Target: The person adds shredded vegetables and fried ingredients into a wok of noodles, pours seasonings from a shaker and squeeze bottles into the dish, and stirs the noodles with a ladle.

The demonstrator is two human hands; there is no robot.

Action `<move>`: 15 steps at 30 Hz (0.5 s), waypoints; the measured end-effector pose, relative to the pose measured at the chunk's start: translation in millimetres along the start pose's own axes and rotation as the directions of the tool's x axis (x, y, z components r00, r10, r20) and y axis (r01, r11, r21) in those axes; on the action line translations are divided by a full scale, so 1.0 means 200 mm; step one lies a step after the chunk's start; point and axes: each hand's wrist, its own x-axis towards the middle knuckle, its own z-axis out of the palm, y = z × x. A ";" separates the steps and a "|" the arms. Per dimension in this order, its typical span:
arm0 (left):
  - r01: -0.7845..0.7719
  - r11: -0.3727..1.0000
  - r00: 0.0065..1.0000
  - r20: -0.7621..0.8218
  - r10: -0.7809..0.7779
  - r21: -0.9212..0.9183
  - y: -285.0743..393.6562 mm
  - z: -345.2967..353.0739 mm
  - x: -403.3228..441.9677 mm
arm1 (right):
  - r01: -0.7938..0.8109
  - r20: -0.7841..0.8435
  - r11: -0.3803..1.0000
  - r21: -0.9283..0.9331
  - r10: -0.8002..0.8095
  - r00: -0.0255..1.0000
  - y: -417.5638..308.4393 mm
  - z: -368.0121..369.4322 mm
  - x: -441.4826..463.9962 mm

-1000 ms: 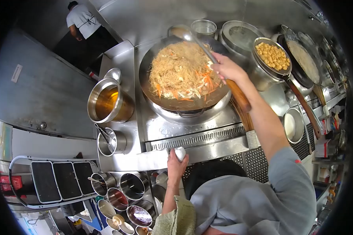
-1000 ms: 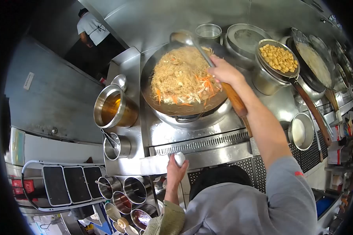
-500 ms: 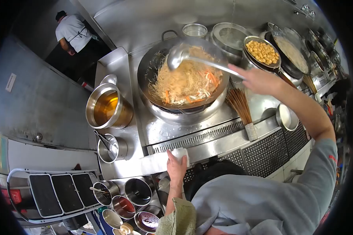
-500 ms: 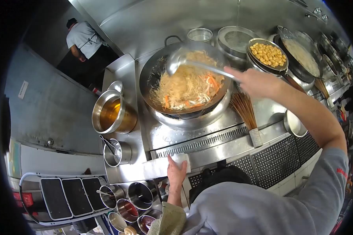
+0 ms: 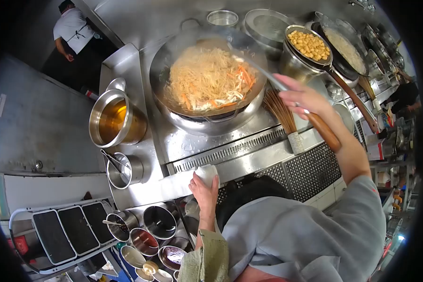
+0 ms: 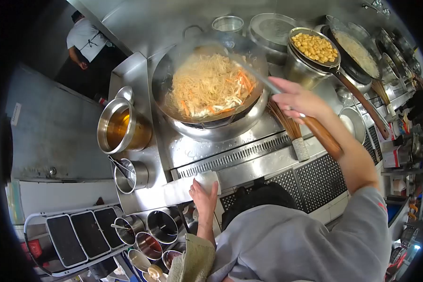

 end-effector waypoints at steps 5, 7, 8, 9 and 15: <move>0.060 0.998 0.998 -0.005 -0.060 -0.015 0.01 0.01 -0.01 | 0.169 -0.195 0.922 -0.348 -0.247 0.949 -0.05 -0.03 0.05; 0.014 1.000 0.995 -0.094 -0.015 -0.003 0.04 0.01 0.00 | 0.149 -0.223 0.925 -0.349 -0.236 0.946 0.04 -0.06 0.17; -0.001 1.000 0.994 -0.107 0.003 0.018 0.07 0.00 0.01 | 0.139 -0.245 0.937 -0.322 -0.224 0.943 0.09 -0.07 0.22; 0.003 1.000 0.994 -0.106 -0.001 0.021 0.09 -0.01 0.02 | 0.126 -0.268 0.949 -0.289 -0.207 0.941 0.14 -0.07 0.26; -0.220 0.969 0.967 -0.151 0.203 -0.109 0.34 -0.04 0.14 | 0.033 0.021 0.865 0.502 -0.050 0.999 0.25 0.17 0.03</move>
